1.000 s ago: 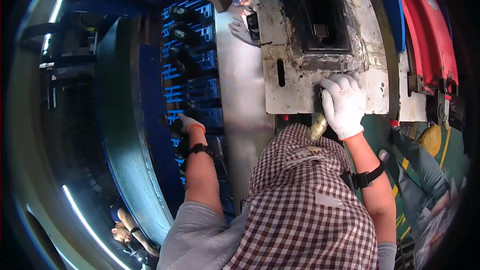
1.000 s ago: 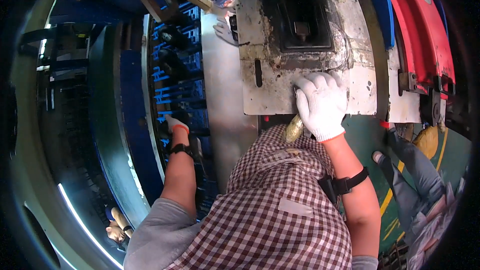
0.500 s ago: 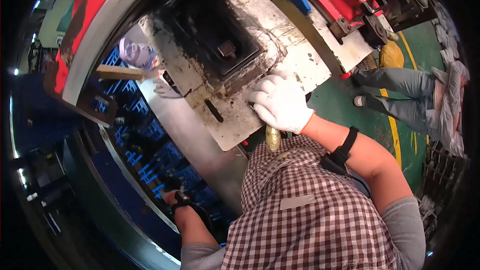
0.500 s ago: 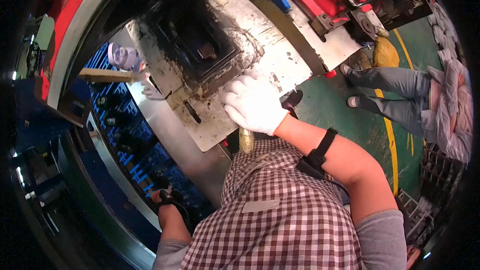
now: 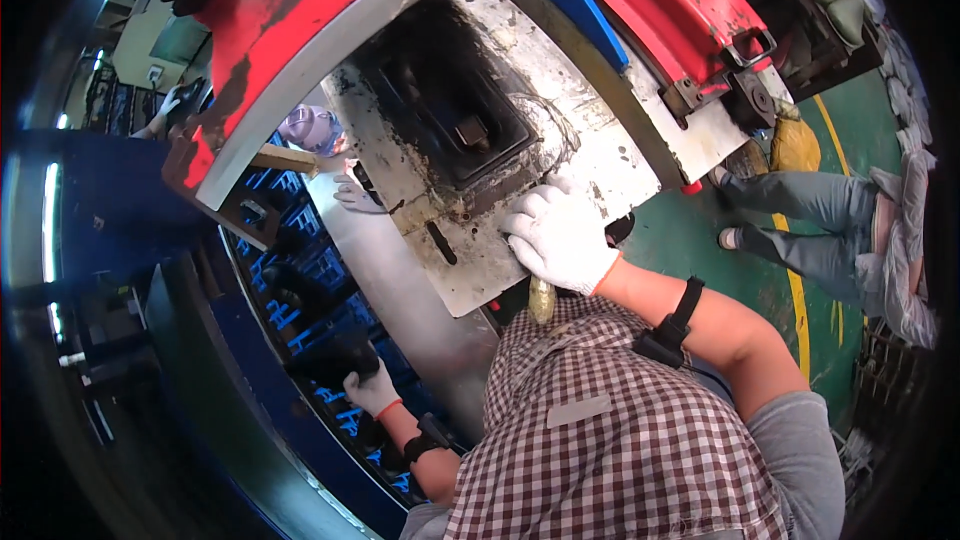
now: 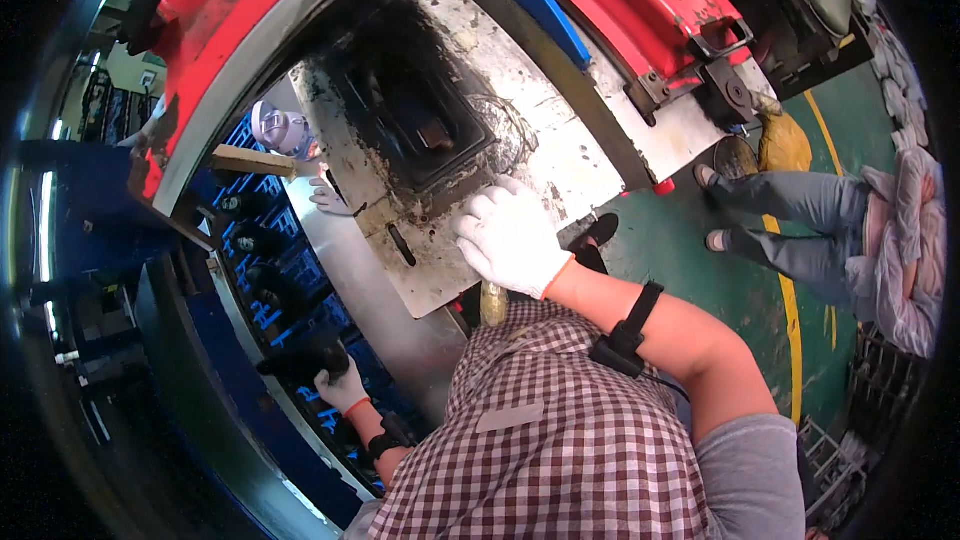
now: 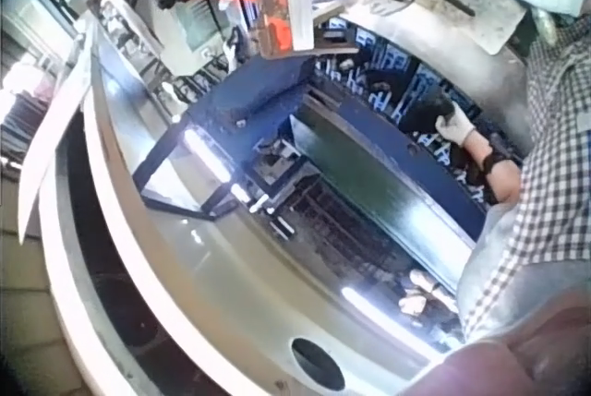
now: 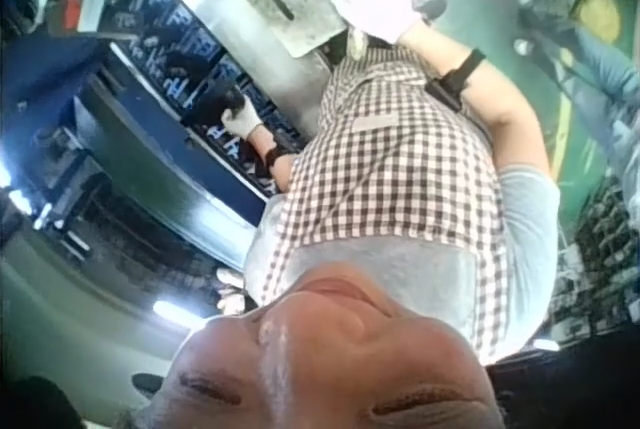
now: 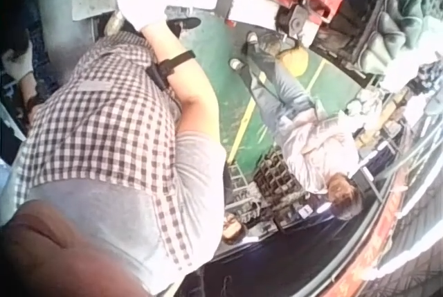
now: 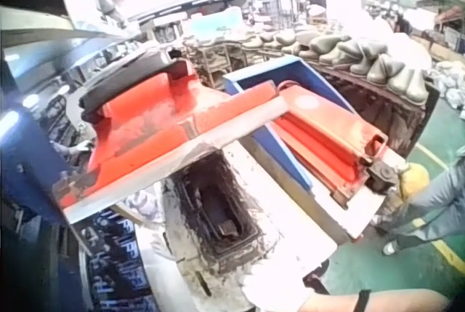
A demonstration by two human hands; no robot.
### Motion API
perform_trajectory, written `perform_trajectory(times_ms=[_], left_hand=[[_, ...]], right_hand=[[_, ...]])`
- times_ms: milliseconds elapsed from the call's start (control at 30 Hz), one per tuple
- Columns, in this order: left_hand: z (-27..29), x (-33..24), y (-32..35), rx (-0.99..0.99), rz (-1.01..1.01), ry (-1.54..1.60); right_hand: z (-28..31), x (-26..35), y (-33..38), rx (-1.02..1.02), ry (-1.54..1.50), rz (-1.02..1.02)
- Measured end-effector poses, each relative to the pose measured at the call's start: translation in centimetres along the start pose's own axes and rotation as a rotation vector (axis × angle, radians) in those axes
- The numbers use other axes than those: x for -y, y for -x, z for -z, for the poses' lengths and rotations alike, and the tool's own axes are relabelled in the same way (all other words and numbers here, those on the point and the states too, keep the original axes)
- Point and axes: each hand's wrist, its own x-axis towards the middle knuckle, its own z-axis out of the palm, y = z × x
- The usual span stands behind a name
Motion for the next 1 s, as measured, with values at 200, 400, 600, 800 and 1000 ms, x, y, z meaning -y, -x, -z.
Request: perform_trajectory(times_ms=[200, 400, 600, 800, 1000], left_hand=[[-10.1, 7.1, 3.6, 0.486, 0.263, -0.008], [-17.0, 14.2, 3.7, 0.534, 0.243, -0.057], [-21.8, 10.9, -1.1, 0.122, -1.078, -1.355], [-27.5, 13.2, -18.0, 0.217, -0.636, -1.786], [-21.6, 13.5, -19.9, -0.028, -0.394, -1.273]], right_hand=[[-0.6, 2.6, -4.0, 0.035, -0.509, -0.048], [-2.7, 6.9, -13.0, 0.433, -0.809, -0.188], [-1.7, 3.8, -9.9, 0.15, -0.483, -0.108], [-2.1, 0.4, -7.2, -0.02, -0.241, -0.197], [-1.7, 0.5, -7.1, 0.022, -0.209, -0.243]])
